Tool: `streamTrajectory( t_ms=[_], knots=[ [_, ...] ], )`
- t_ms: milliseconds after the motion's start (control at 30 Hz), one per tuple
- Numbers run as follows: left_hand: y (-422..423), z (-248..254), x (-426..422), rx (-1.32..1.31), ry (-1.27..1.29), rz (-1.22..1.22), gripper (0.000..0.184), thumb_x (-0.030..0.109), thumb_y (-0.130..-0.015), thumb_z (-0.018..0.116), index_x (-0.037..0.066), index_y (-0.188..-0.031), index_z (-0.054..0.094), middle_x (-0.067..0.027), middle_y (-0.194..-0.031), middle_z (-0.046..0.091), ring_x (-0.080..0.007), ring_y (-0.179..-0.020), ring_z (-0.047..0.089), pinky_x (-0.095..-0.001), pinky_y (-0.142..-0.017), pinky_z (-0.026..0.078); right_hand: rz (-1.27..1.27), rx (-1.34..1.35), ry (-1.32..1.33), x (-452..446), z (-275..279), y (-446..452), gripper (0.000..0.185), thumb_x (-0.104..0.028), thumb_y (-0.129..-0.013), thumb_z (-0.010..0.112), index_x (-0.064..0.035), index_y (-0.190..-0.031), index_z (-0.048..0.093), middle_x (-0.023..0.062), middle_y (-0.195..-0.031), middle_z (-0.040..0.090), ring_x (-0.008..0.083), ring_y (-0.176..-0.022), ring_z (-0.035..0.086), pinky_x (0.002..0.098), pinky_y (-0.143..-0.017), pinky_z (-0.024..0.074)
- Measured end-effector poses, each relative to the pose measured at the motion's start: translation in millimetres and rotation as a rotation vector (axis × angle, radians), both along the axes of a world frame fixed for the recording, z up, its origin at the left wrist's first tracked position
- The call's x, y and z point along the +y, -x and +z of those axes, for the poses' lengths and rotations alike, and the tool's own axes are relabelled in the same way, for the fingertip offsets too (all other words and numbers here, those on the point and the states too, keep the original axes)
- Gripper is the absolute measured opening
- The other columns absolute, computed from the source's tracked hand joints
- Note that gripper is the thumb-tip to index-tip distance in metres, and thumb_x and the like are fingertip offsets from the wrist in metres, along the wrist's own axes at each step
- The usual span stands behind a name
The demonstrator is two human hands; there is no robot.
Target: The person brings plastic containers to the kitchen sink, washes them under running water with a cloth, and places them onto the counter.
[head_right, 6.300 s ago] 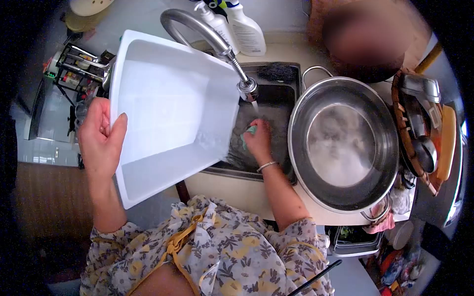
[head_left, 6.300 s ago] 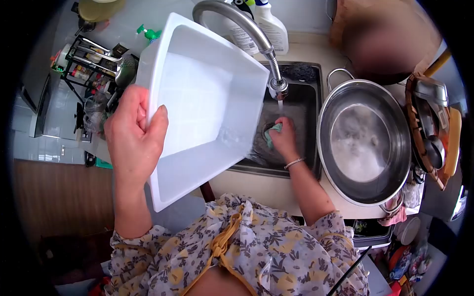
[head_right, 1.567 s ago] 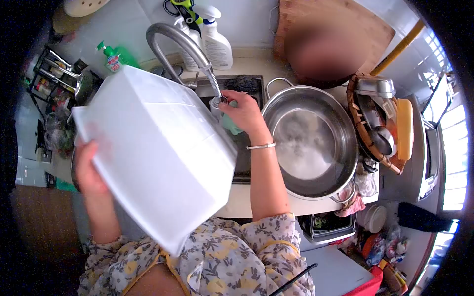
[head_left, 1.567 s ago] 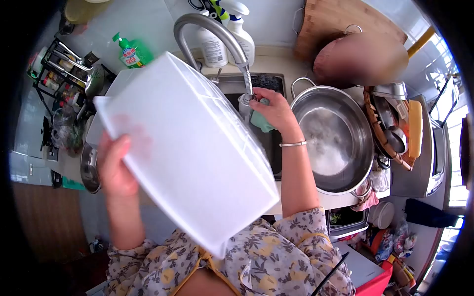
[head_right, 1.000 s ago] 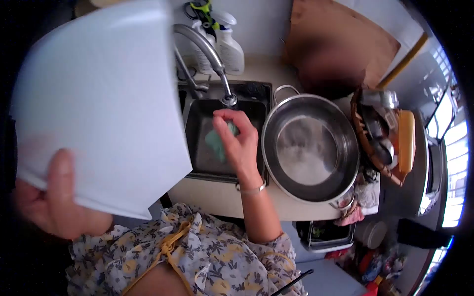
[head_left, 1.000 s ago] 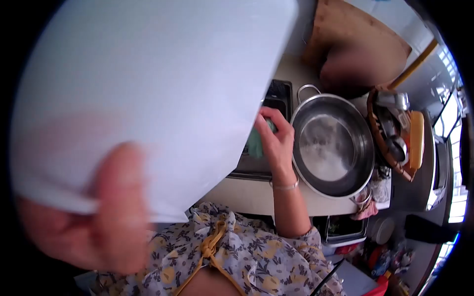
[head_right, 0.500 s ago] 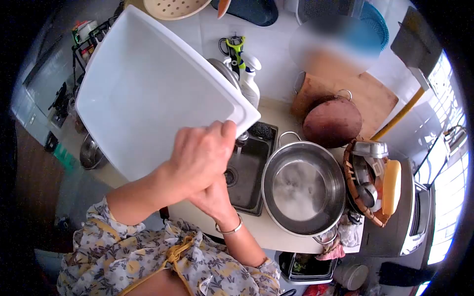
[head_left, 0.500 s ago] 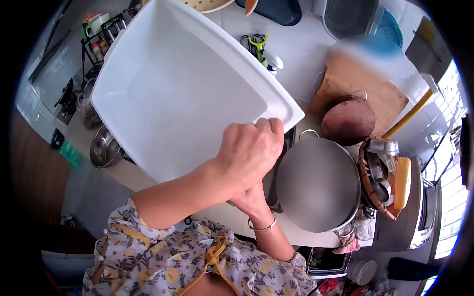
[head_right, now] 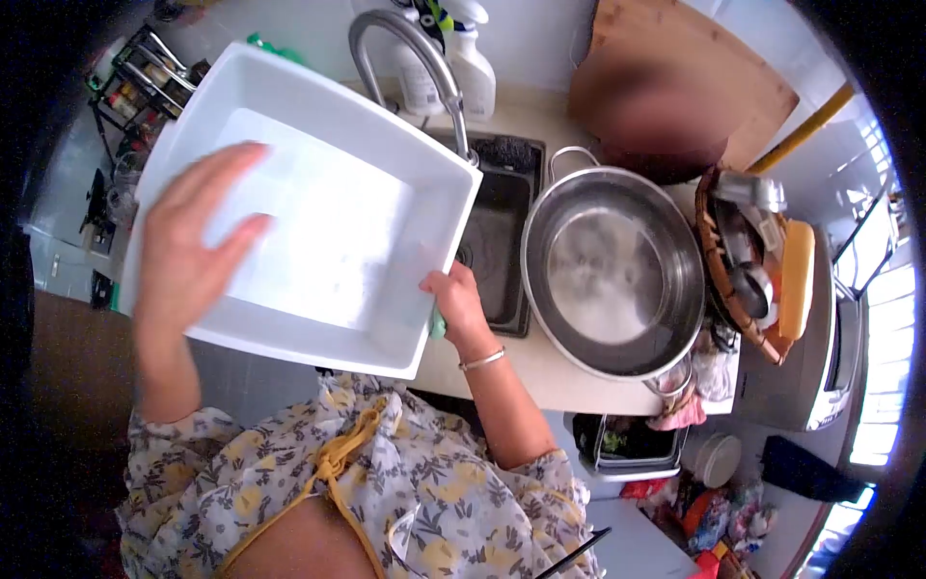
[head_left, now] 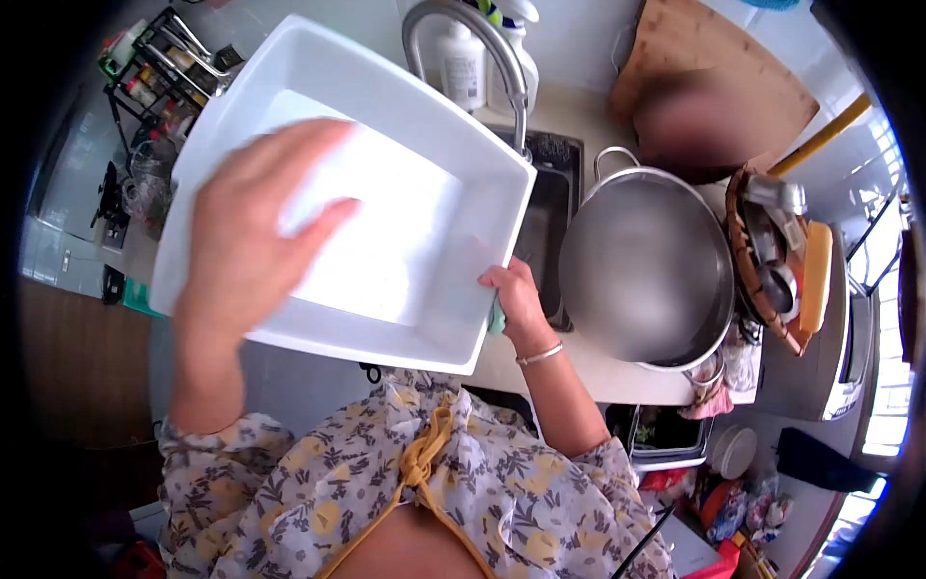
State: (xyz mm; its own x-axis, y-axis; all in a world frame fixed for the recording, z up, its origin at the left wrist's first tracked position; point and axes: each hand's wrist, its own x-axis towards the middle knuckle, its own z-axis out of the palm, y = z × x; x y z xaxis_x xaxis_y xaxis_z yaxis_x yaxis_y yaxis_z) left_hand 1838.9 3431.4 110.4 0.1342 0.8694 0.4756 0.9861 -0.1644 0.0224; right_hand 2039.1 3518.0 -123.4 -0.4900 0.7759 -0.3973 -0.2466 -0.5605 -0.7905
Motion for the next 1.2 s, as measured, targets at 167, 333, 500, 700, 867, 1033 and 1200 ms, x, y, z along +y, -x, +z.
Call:
streamTrajectory(
  t_ms=[167,333,500,700,867,1033,1200],
  knots=[
    [55,28,-41,0.215,0.018,0.178,0.048,0.01,-0.081,0.069,0.008,-0.127,0.057,-0.0126,-0.13,0.056,-0.0268,-0.119,0.053,-0.0378,-0.1,0.042,0.077,0.048,0.098,10,-32,-9,0.028,0.0,-0.072,0.05,0.0105,-0.096,0.058,0.0123,-0.083,0.06,0.0197,-0.07,0.061,0.0318,-0.064,0.0519],
    [61,25,-49,-0.184,0.044,0.321,0.044,0.012,-0.086,0.061,0.004,-0.129,0.054,-0.0131,-0.13,0.055,-0.0233,-0.119,0.051,-0.0329,-0.095,0.043,0.152,0.067,0.333,23,-50,-16,0.029,-0.002,-0.07,0.052,0.0124,-0.095,0.058,0.0176,-0.084,0.063,0.0263,-0.067,0.064,0.0347,-0.063,0.0546],
    [56,-17,-10,-0.703,0.136,0.11,0.036,0.001,-0.084,0.057,0.002,-0.12,0.059,-0.0128,-0.125,0.055,-0.0108,-0.087,0.059,-0.0237,-0.073,0.049,0.158,-0.255,0.313,62,-83,-16,0.022,-0.01,-0.071,0.055,0.0028,-0.087,0.062,0.0141,-0.081,0.064,0.0268,-0.07,0.064,0.0363,-0.069,0.0527],
    [19,-18,20,-0.478,0.045,0.034,0.034,-0.005,-0.081,0.057,0.008,-0.111,0.067,-0.0126,-0.125,0.055,-0.0161,-0.091,0.061,-0.0271,-0.07,0.051,0.082,-0.419,-0.081,77,-122,-5,0.023,-0.009,-0.069,0.063,0.0024,-0.088,0.066,0.0106,-0.081,0.066,0.0203,-0.071,0.063,0.03,-0.069,0.0476],
    [17,29,22,-0.391,-0.205,-0.317,0.054,0.023,-0.081,0.064,-0.003,-0.127,0.052,-0.0203,-0.139,0.044,-0.0313,-0.128,0.043,-0.042,-0.103,0.036,0.091,-0.592,-0.233,95,-131,-12,0.027,-0.01,-0.069,0.068,0.0019,-0.093,0.07,0.0093,-0.082,0.069,0.0174,-0.074,0.064,0.03,-0.069,0.0485],
    [30,49,-23,-0.536,-0.086,-0.577,0.053,0.021,-0.081,0.063,-0.002,-0.127,0.052,-0.0191,-0.138,0.045,-0.0301,-0.127,0.044,-0.0415,-0.102,0.036,0.02,-0.689,-0.345,105,-158,-26,0.027,-0.008,-0.07,0.069,-0.0003,-0.096,0.071,0.007,-0.081,0.07,0.0132,-0.072,0.063,0.0282,-0.066,0.0488],
    [22,43,-47,-0.559,-0.056,-0.626,0.052,0.019,-0.081,0.063,-0.002,-0.127,0.052,-0.018,-0.136,0.047,-0.0289,-0.126,0.045,-0.0409,-0.101,0.037,-0.06,-0.958,-0.449,90,-159,-32,0.034,-0.014,-0.069,0.067,0.0029,-0.098,0.068,0.0186,-0.089,0.069,0.0324,-0.083,0.066,0.0388,-0.077,0.0502]
  ],
)
